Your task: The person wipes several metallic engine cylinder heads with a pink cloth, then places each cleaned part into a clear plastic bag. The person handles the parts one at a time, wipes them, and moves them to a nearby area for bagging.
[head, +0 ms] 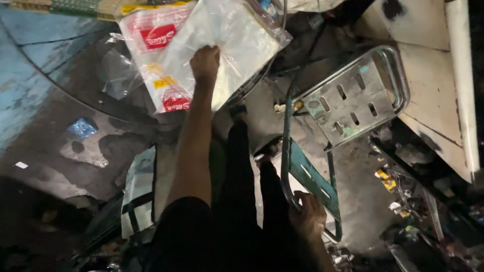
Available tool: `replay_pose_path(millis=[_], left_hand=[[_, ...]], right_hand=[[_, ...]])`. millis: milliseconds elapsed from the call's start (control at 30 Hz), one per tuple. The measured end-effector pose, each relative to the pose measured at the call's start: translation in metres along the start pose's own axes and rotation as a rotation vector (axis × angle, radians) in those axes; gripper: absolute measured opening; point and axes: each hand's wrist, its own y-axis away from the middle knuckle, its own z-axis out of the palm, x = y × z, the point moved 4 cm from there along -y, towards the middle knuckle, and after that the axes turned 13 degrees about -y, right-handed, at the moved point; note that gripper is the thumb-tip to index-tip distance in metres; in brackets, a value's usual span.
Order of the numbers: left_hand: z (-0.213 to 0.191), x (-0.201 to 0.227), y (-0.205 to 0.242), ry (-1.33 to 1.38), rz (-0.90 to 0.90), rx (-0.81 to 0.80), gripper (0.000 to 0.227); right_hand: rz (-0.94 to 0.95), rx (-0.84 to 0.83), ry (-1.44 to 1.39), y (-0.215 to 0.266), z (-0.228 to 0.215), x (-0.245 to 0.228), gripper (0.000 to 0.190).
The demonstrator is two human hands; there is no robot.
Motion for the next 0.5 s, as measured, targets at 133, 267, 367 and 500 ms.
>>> replay_pose_path(millis=[133,267,367,500], left_hand=[[-0.029,-0.002,0.002,0.168,-0.014,0.037,0.011],[-0.110,-0.015,0.057,0.320,-0.040,0.108,0.003],[-0.161,-0.030,0.108,0.523,-0.169,0.022,0.006],[-0.193,-0.046,0.171,0.553,-0.249,0.059,0.014]], right_hand=[[0.114,-0.063,-0.165,-0.009,-0.002,0.010,0.020],[-0.072,-0.208,-1.016,-0.042,-0.019,0.012,0.033],[-0.176,-0.092,-1.118,-0.108,-0.016,0.007,0.027],[-0.187,-0.041,-0.718,-0.234,0.029,-0.036,0.029]])
